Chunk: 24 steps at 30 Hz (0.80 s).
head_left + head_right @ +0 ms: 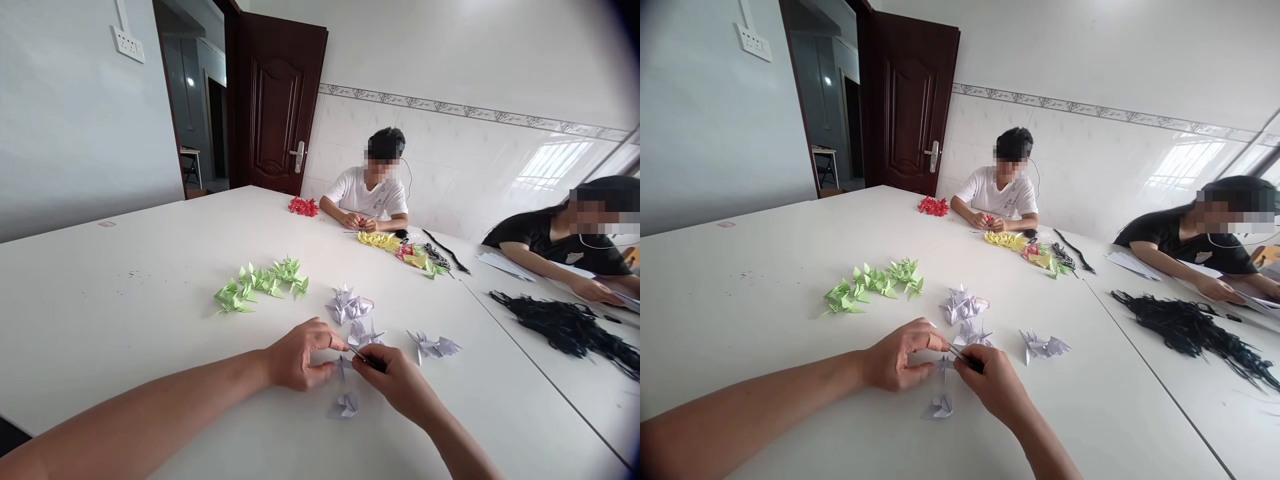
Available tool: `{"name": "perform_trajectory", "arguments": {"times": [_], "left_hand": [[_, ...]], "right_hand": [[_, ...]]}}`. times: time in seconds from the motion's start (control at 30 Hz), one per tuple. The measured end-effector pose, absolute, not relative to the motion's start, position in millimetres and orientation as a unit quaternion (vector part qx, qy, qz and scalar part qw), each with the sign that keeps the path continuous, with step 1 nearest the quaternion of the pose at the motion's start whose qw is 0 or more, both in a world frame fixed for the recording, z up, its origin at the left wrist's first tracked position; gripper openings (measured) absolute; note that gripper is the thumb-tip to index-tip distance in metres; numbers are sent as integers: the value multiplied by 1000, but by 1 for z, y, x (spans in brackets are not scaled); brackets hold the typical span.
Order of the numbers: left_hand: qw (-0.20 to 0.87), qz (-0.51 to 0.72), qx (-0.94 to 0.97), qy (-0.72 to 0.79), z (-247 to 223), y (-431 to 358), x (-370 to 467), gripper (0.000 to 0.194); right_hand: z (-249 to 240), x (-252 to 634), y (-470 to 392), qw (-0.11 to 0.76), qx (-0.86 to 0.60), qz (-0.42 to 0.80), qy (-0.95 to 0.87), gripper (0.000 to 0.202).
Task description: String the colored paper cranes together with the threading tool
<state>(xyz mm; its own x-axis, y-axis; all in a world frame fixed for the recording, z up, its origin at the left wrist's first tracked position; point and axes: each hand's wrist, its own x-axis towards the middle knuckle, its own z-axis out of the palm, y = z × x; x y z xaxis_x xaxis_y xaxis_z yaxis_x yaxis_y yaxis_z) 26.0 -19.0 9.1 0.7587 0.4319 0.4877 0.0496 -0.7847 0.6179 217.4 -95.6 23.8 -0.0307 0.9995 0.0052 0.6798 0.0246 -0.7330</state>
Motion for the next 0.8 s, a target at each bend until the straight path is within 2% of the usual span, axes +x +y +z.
{"name": "perform_trajectory", "arguments": {"times": [0.1,0.23,0.4,0.63,0.8], "left_hand": [[321,290,891,137,9,-20,27,35],[389,266,856,212,7,-19,29,26],[507,308,751,291,7,-16,30,31],[577,345,691,265,1,-12,29,31],[614,329,672,251,0,-10,28,29]], "right_hand": [[23,215,-95,293,-641,289,-648,27],[23,213,-95,313,-650,289,-629,30],[30,211,-101,354,-659,263,-610,43],[33,206,-102,256,-654,200,-683,33],[27,206,-100,240,-655,178,-694,21]]}}
